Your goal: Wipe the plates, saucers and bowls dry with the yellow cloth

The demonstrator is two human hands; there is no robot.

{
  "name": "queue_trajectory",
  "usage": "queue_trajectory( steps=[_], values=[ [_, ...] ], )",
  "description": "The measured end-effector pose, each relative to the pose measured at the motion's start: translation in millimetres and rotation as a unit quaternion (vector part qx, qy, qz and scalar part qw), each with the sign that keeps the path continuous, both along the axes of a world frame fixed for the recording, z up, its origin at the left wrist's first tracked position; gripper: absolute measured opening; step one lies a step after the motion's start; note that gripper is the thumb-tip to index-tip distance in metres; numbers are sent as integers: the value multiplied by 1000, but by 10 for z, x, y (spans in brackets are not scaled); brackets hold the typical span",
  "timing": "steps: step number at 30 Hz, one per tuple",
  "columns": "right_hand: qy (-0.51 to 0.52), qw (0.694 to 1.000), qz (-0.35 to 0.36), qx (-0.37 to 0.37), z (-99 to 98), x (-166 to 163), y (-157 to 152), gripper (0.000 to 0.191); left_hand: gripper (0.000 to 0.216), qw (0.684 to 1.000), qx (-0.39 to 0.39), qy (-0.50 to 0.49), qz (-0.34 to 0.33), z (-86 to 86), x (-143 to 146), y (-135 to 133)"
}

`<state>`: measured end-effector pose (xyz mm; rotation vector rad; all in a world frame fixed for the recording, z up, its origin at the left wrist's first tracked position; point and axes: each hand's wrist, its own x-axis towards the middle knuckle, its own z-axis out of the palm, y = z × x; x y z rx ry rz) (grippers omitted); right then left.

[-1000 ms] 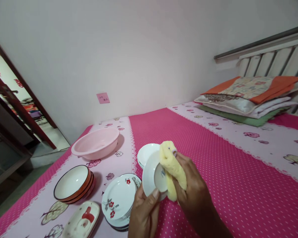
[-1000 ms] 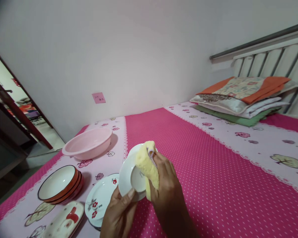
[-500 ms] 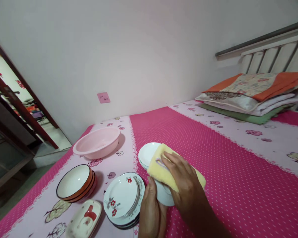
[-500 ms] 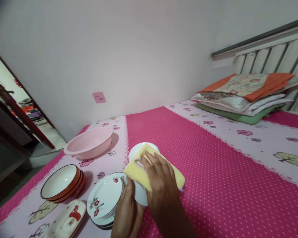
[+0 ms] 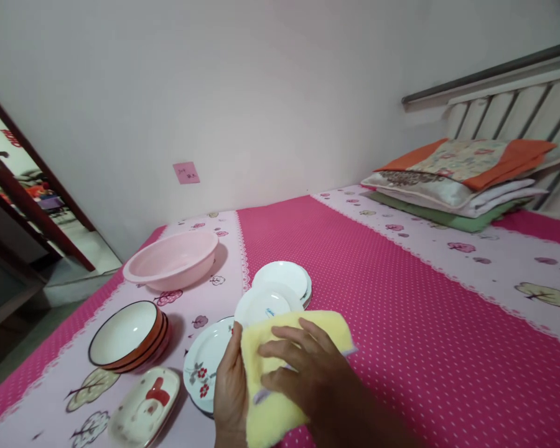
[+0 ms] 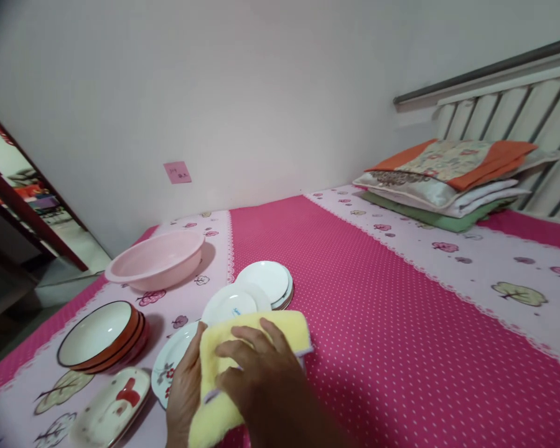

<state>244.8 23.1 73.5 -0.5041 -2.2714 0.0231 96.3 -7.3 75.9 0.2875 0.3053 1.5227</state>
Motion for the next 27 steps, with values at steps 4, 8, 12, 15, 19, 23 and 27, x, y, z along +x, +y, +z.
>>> queue_trajectory(
  steps=[4,8,12,15,19,23,27],
  values=[
    [-14,999,3,-38,57,107,-25,19,60,998,36,25,42,-22,-44,41],
    [73,995,-57,-31,159,173,47,29,61,995,73,25,64,-24,-32,62],
    [128,982,-135,16,225,188,149,33,65,997,58,27,51,21,116,73],
    [126,976,-175,30,255,196,172,42,63,997,41,28,51,34,272,94],
    [84,985,-147,40,247,151,160,41,58,996,27,13,83,-16,351,110],
    [35,996,-69,32,169,65,116,35,54,998,13,9,62,-39,207,59],
    [3,1000,-8,-4,51,82,65,32,56,999,-10,38,-20,9,35,7]
  ],
)
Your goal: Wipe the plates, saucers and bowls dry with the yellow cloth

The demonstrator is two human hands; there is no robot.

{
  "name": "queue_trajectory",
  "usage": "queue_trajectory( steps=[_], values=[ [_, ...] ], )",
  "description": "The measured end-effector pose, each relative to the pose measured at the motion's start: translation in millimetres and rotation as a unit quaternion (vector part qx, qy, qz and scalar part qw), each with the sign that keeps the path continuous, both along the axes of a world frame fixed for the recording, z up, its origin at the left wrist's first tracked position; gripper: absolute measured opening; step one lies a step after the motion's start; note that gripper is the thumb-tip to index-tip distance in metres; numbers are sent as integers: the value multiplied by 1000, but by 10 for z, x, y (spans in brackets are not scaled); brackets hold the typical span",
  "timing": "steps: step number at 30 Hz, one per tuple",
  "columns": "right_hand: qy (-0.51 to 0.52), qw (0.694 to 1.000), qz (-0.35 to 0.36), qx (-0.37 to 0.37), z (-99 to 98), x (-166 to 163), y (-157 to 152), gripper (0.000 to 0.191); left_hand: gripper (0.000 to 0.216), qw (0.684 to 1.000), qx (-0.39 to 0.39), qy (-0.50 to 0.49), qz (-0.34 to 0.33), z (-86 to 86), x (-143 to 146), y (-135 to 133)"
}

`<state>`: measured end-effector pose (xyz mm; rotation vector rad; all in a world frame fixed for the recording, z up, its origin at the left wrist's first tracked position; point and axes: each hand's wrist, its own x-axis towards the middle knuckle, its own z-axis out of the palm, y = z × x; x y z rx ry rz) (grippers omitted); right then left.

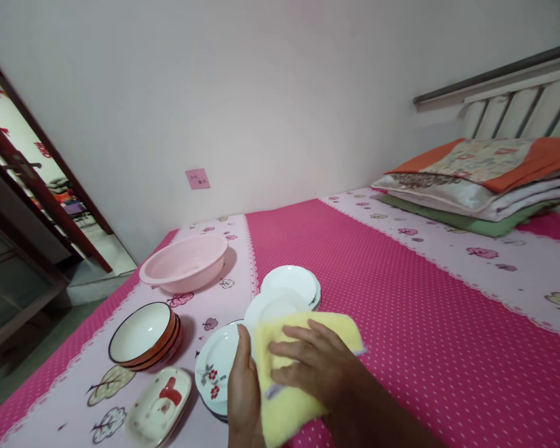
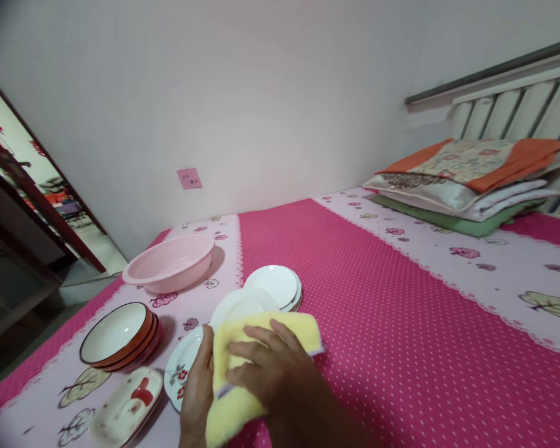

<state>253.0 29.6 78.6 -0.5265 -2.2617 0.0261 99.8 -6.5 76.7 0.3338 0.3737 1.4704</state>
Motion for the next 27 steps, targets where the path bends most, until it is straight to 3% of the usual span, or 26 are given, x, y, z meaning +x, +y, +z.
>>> queue_trajectory(
  steps=[3,7,10,13,19,27],
  values=[
    [-3,999,23,-35,-28,121,21,34,58,999,20,2,44,-31,-47,19],
    [23,998,16,-64,102,335,137,28,60,993,30,-4,114,-124,-43,89],
    [83,995,-33,-49,241,411,200,32,60,993,46,-3,106,-124,-26,115],
    [155,984,-80,-26,307,373,207,43,59,995,77,-9,57,-80,12,112],
    [141,987,-81,-11,189,247,233,39,66,994,110,-11,-7,-59,88,121],
    [97,987,-87,-96,72,171,126,39,62,990,65,-38,115,-78,-31,116]
  ],
)
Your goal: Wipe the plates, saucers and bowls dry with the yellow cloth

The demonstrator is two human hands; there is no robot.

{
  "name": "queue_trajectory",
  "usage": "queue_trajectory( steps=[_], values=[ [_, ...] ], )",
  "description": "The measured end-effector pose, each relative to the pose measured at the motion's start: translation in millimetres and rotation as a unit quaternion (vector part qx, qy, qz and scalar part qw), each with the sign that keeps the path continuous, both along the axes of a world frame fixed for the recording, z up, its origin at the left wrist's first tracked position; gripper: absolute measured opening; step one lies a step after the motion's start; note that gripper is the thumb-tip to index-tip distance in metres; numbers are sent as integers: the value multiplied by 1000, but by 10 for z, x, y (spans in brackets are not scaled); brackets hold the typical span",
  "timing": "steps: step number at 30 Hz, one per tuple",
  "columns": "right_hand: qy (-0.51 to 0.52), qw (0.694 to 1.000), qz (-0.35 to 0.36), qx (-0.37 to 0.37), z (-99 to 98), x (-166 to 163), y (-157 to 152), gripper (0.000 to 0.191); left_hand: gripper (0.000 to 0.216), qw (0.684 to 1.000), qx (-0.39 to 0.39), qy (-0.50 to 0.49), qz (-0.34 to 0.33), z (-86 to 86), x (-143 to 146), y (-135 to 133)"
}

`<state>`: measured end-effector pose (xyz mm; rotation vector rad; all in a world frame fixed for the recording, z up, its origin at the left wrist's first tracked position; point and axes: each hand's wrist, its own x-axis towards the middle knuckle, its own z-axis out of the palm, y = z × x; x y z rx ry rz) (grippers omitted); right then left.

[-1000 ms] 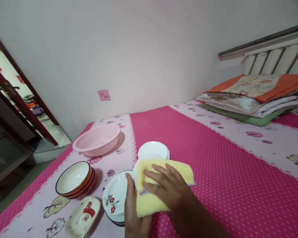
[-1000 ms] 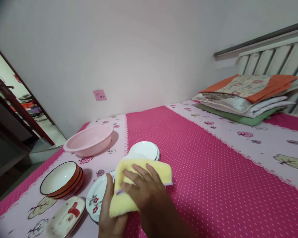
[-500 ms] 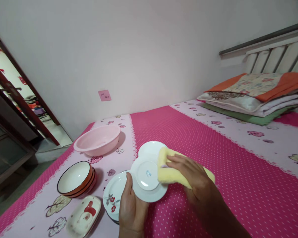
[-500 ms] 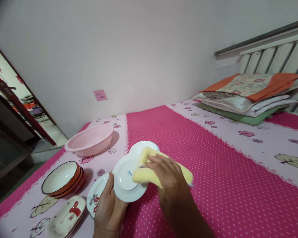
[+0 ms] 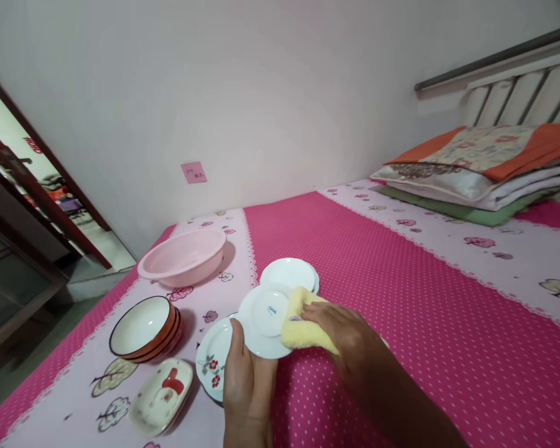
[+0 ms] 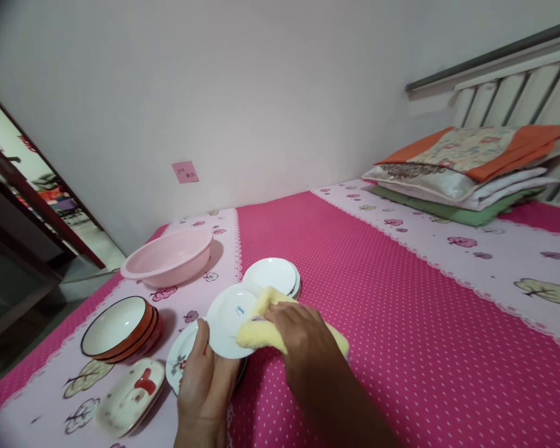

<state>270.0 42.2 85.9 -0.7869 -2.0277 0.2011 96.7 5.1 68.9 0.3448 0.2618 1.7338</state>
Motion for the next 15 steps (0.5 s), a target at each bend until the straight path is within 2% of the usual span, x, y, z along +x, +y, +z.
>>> queue_trajectory(
  steps=[4,7,10,12,15],
  values=[
    [-14,997,51,64,133,-20,-189,38,61,994,-66,-12,86,139,67,-37],
    [-9,991,67,112,194,-6,-321,45,58,987,-113,-20,114,214,118,-55],
    [-4,985,91,145,159,-22,-363,48,53,977,-167,-42,127,202,114,-76],
    [-3,984,121,131,114,-71,-343,47,50,968,-205,-58,131,162,107,-98],
    [10,985,149,84,89,-172,-284,37,45,979,-179,-60,73,118,179,-131]
  ],
)
